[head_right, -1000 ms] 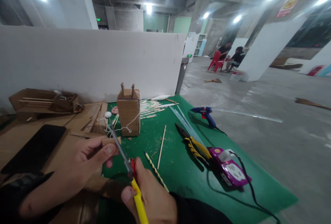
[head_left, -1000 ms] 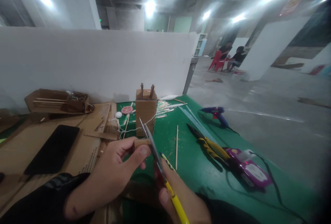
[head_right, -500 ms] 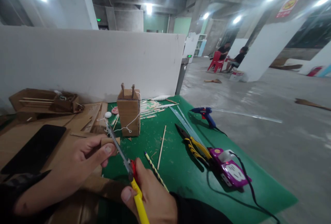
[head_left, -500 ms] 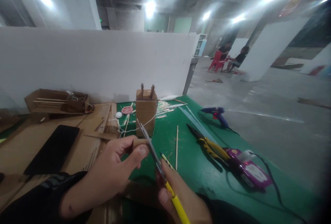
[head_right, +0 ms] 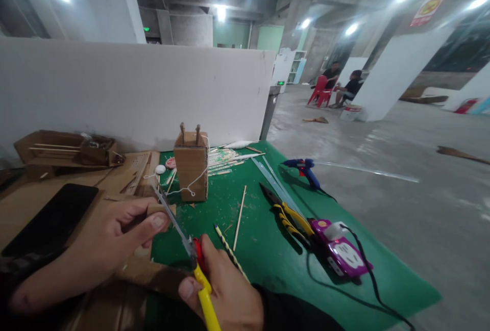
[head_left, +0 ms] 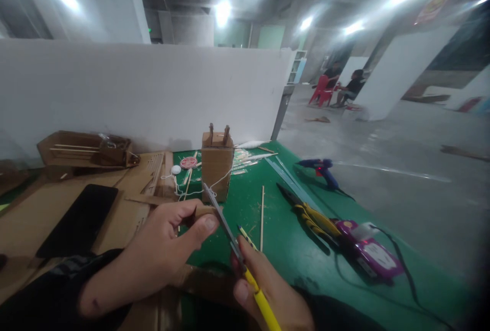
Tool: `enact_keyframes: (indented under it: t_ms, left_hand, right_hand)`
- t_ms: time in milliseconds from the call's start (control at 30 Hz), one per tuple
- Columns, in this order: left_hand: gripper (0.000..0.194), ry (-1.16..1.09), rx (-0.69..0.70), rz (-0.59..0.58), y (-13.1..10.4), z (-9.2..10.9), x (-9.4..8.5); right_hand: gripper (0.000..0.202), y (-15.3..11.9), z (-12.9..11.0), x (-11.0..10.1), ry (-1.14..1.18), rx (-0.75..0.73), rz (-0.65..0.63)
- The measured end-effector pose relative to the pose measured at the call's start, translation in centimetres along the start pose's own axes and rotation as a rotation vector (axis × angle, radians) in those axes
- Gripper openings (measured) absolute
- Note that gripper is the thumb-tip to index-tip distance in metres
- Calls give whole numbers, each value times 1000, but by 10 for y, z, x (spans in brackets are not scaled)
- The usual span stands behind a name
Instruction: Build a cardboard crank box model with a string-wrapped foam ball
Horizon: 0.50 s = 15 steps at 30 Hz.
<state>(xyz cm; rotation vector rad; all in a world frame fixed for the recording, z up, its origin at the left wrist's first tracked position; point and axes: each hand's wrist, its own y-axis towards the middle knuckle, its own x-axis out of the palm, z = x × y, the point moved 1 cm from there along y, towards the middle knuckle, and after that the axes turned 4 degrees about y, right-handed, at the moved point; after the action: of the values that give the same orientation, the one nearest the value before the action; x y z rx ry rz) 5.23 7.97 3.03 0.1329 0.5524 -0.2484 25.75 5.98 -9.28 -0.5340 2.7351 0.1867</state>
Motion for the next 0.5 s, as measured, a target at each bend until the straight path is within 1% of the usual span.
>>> enact_keyframes:
  t_ms: [200,367,500]
  left_hand:
    - [29,26,38,18,-1,4,-4]
    - [33,80,20,-29,0,4,-9]
    - [34,103,26,-52,-1,4,-13]
  right_hand:
    - [75,3,-7,-2,-15,-3,6]
    - [69,1,-9,-3,38,-8,-13]
    - [71,-1,-8,-3,58,23,-23]
